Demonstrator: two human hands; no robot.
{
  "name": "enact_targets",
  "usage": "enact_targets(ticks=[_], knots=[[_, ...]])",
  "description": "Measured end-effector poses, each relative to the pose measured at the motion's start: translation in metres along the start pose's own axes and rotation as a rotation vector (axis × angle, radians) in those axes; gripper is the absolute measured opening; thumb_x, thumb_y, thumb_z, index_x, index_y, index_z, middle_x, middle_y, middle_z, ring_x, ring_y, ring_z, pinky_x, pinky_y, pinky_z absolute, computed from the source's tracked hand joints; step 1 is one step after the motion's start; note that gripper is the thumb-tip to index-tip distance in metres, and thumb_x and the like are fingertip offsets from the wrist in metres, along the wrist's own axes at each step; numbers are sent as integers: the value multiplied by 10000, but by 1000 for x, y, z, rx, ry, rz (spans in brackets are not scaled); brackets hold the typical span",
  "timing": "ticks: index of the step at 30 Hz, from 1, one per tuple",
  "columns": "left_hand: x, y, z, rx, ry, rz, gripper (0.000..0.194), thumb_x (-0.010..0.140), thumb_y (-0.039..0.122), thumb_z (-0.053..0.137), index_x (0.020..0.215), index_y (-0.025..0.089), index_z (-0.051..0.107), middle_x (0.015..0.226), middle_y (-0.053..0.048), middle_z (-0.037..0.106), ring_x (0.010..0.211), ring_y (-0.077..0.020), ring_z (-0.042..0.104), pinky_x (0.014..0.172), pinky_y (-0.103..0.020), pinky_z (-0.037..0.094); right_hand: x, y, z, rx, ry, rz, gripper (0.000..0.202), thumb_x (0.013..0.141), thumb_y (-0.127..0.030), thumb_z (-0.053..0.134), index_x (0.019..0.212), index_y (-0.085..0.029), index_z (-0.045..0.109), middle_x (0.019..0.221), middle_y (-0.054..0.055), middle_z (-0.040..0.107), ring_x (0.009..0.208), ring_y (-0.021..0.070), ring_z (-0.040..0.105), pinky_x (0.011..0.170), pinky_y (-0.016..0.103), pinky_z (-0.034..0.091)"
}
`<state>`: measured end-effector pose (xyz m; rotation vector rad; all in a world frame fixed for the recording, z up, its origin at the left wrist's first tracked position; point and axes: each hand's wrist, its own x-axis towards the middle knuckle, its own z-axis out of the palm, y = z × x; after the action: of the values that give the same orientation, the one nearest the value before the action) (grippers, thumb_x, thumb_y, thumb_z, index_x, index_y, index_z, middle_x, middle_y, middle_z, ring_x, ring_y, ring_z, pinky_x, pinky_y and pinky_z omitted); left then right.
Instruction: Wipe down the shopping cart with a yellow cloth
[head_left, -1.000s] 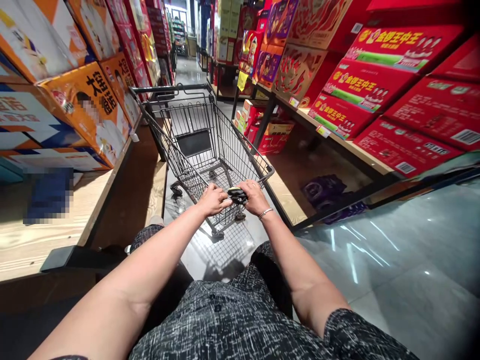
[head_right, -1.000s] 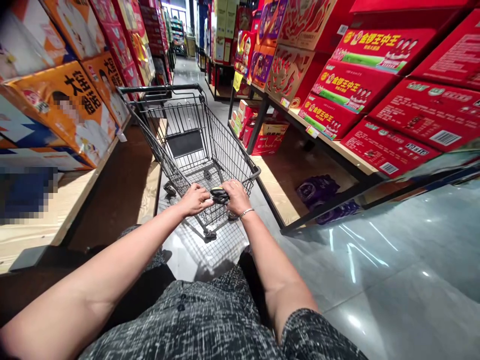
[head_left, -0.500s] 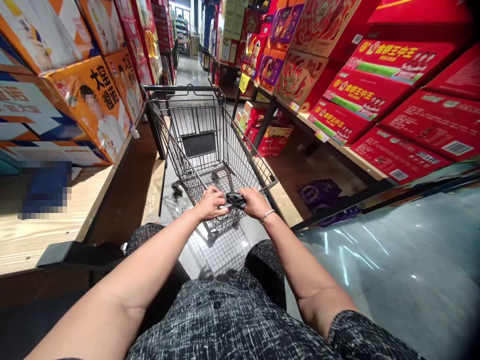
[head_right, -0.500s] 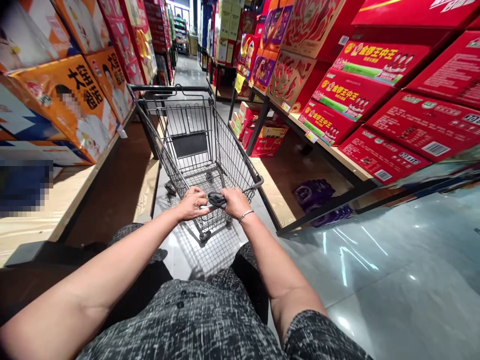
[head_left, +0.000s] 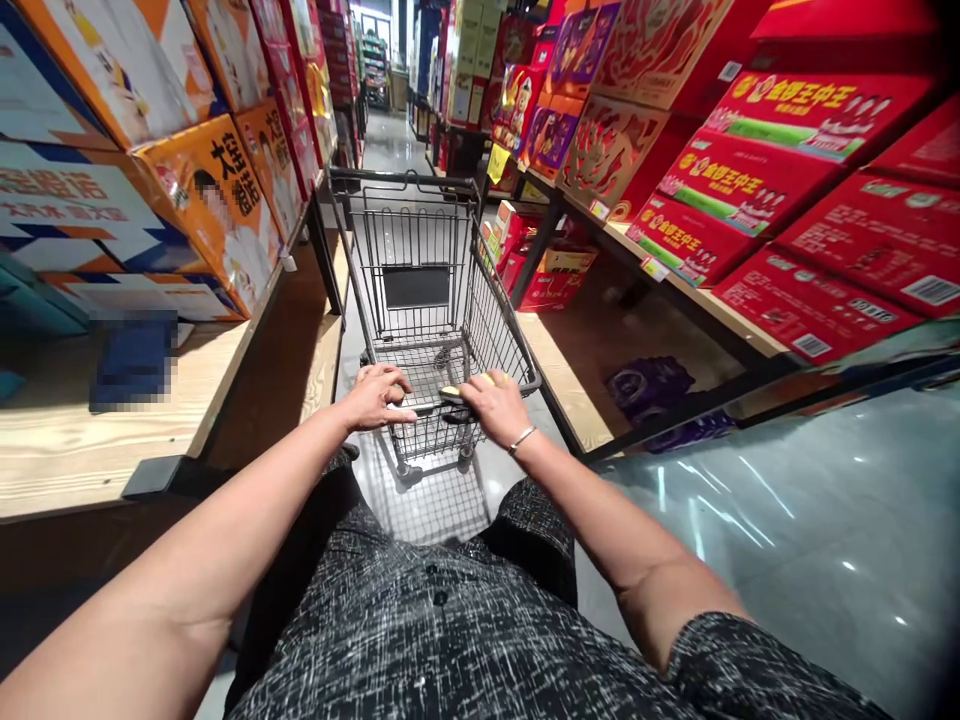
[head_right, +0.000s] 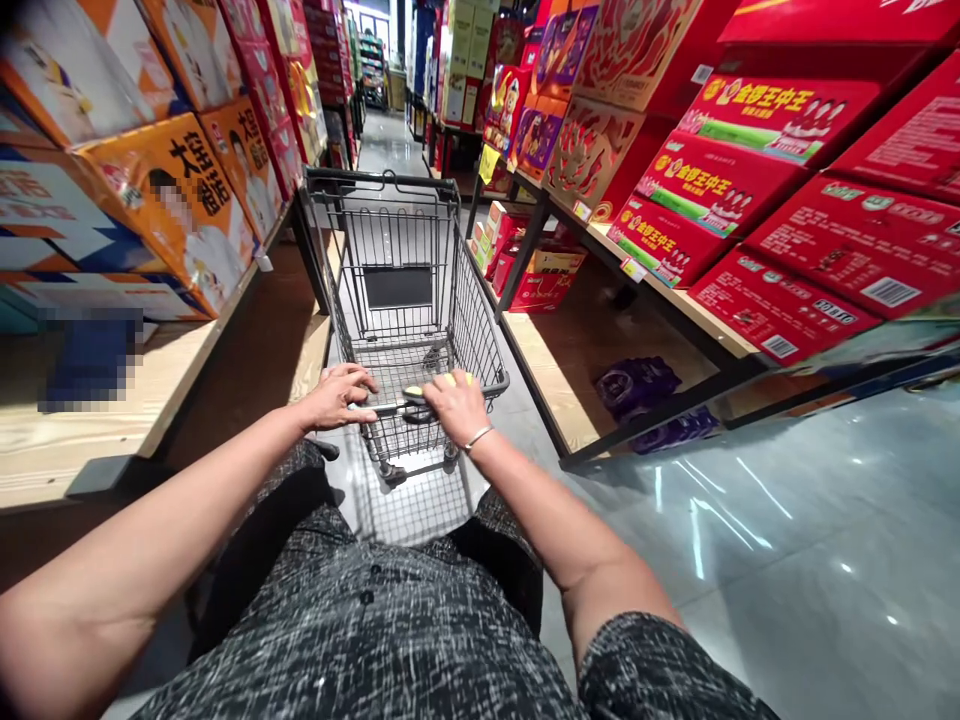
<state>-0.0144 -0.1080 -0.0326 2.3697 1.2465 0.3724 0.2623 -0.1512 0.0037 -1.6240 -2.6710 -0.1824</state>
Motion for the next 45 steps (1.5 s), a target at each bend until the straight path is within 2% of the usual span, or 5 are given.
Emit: enact_targets(ticks=[6, 13, 24, 37, 45], knots=[[-14, 2, -1, 152, 58, 42, 403, 855, 610, 618, 742, 232, 699, 1320, -26, 620, 1419, -347, 306, 1158, -604, 20, -18, 50, 3, 48, 73, 81, 324, 955, -148, 461, 1175, -290, 651, 1187, 61, 629, 1096, 253, 405, 812, 346, 320], [-21, 33, 3, 205, -1, 154, 436, 947, 282, 419, 1344, 204, 579, 1220, -92, 696, 1185, -252, 591, 1079, -445, 335, -11, -22, 79, 177, 369, -7, 318, 966, -246, 518, 1208, -362, 688, 1253, 39, 625, 1186, 276, 415, 1014, 447, 337], [-25, 8, 3, 103, 96, 88, 459, 988, 501, 373, 1085, 253, 748, 862, -30, 757, 790, -195, 633, 898, -379, 377, -27, -94, 194, 223, -168, -300, 293, 933, -153, 496, 1057, -334, 690, 1232, -29, 655, 1122, 189, 522, 1055, 397, 384], [-24, -4, -38, 141, -47, -208, 767, 962, 688, 165, 892, 251, 790, 843, -54, 762, 955, -271, 666, 990, -390, 415, 2, -29, 72, 141, 245, -142, 373, 1002, -317, 478, 1287, -526, 596, 1354, -24, 579, 1287, 277, 377, 1103, 535, 247], [-20, 31, -24, -77, -92, -346, 872, 982, 622, -76, 1368, 268, 621, 1269, -31, 700, 1316, -298, 534, 1116, -483, 308, 9, -76, 141, 172, -22, -315, 375, 1011, -252, 406, 1271, -433, 605, 1384, -5, 571, 1265, 234, 413, 1068, 483, 314]])
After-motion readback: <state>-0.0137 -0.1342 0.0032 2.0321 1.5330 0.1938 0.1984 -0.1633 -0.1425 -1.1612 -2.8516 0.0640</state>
